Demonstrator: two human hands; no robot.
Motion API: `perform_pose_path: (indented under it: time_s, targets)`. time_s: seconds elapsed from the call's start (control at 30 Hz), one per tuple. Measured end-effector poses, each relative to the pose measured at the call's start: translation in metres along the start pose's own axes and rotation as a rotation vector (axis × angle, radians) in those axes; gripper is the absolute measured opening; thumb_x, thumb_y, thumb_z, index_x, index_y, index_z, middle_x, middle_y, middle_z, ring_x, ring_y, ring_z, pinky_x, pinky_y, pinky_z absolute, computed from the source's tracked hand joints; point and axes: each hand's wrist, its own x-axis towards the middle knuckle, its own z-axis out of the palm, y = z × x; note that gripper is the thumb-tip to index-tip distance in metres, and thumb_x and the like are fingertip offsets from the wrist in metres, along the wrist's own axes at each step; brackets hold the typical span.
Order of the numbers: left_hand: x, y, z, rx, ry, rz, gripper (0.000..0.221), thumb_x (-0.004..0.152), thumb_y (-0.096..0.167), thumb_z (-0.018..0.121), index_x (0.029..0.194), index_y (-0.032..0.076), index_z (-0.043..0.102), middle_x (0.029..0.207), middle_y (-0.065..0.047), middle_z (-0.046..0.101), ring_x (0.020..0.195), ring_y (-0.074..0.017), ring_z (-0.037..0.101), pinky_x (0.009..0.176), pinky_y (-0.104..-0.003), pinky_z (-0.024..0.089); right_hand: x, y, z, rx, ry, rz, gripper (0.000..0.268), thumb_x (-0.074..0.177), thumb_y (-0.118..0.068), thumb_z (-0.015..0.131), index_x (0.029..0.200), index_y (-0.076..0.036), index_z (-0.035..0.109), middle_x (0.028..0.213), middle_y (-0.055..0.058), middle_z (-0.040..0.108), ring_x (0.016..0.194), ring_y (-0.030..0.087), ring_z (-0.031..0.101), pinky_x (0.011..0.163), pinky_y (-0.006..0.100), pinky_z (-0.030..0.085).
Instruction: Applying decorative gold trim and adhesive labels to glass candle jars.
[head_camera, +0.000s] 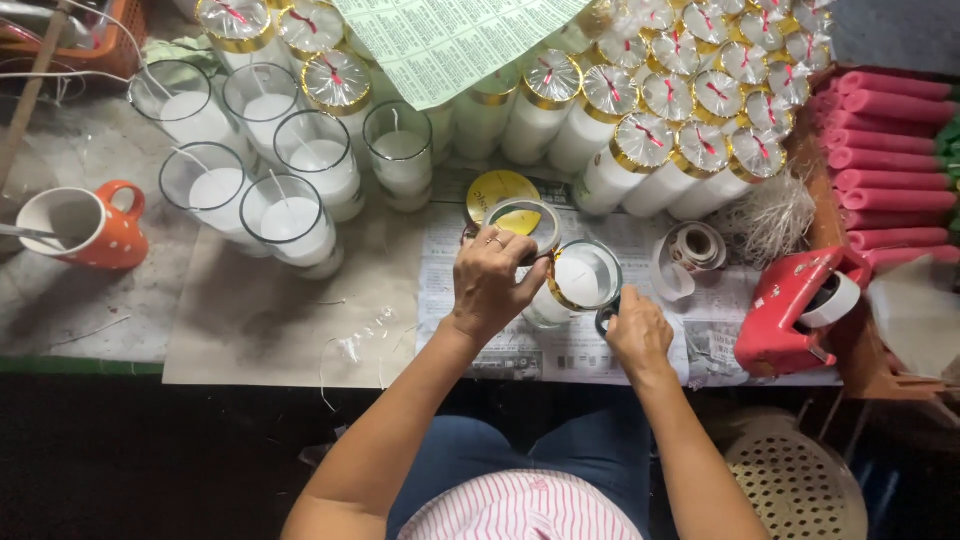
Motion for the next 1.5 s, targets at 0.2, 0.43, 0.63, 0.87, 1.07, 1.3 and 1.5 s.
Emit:
perform_pose_path:
  time_s: [0.2, 0.43, 0.63, 0.87, 1.07, 1.3, 1.5]
  targets:
    - [-0.002, -0.002, -0.001, -0.019, -0.018, -0.013, 0.017, 0.084, 0.033, 0.075, 0.082, 0.021, 0.063, 0.068, 0.002, 0.056, 0.078, -0.0215, 0.061, 0.068, -0.034, 0.049, 0.011, 0.026, -0.02, 0.329, -0.084, 0.056, 0.036, 0.082, -0.028, 0.075, 0.116, -0.023, 0.066, 0.096, 0.011, 0.078, 0.094, 0.034, 0.076, 0.077, 0.048, 0.06]
    - [0.006, 0.005, -0.016, 0.014, -0.122, -0.023, 0.017, 0.087, 0.028, 0.079, 0.085, 0.015, 0.067, 0.079, -0.003, 0.066, 0.084, -0.0248, 0.059, 0.066, -0.038, 0.044, -0.006, -0.005, -0.233, 0.727, -0.212, 0.08, 0.046, 0.088, 0.006, 0.065, 0.132, -0.005, 0.059, 0.115, 0.02, 0.073, 0.104, 0.031, 0.072, 0.083, 0.041, 0.06]
    - [0.009, 0.005, -0.025, -0.017, -0.21, -0.025, 0.027, 0.09, 0.034, 0.077, 0.084, 0.013, 0.061, 0.079, -0.003, 0.061, 0.082, -0.0244, 0.056, 0.065, -0.038, 0.047, 0.0, -0.088, -0.365, -0.591, -0.449, -0.109, 0.081, 0.08, -0.061, 0.072, 0.151, -0.053, 0.035, 0.145, -0.017, 0.053, 0.093, 0.011, 0.08, 0.063, 0.028, 0.071]
    - [0.015, 0.004, -0.032, 0.008, -0.241, 0.05, 0.008, 0.087, 0.01, 0.07, 0.086, 0.01, 0.062, 0.081, -0.008, 0.062, 0.084, -0.0278, 0.056, 0.061, -0.039, 0.046, 0.005, -0.176, -0.398, -0.844, -0.59, -0.233, 0.058, 0.078, -0.058, 0.071, 0.135, -0.052, 0.058, 0.116, -0.012, 0.077, 0.104, 0.011, 0.072, 0.074, 0.029, 0.054]
    - [0.016, 0.003, -0.029, 0.013, -0.218, 0.063, 0.011, 0.091, 0.008, 0.071, 0.084, 0.009, 0.062, 0.08, -0.006, 0.061, 0.081, -0.0266, 0.056, 0.058, -0.038, 0.045, 0.022, -0.205, -0.379, -0.85, -0.663, -0.358, 0.041, 0.083, -0.055, 0.073, 0.117, -0.033, 0.075, 0.093, -0.007, 0.078, 0.083, 0.011, 0.069, 0.059, 0.027, 0.049]
    - [0.001, -0.018, 0.003, 0.13, -0.156, 0.102, 0.014, 0.081, 0.019, 0.074, 0.08, 0.02, 0.061, 0.08, 0.001, 0.058, 0.09, -0.0213, 0.06, 0.066, -0.033, 0.048, 0.062, -0.189, -0.314, -0.675, -0.524, -0.634, 0.032, 0.061, -0.054, 0.085, 0.072, -0.024, 0.085, 0.056, 0.0, 0.07, 0.061, 0.02, 0.071, 0.056, 0.036, 0.057]
    - [-0.005, -0.027, 0.012, 0.178, -0.167, 0.103, 0.01, 0.085, 0.018, 0.07, 0.081, 0.022, 0.062, 0.08, -0.001, 0.059, 0.089, -0.0225, 0.06, 0.066, -0.034, 0.047, 0.079, -0.185, -0.26, -0.799, -0.319, -0.606, 0.017, 0.074, -0.026, 0.085, 0.086, -0.013, 0.084, 0.07, 0.007, 0.076, 0.073, 0.028, 0.078, 0.061, 0.052, 0.06]
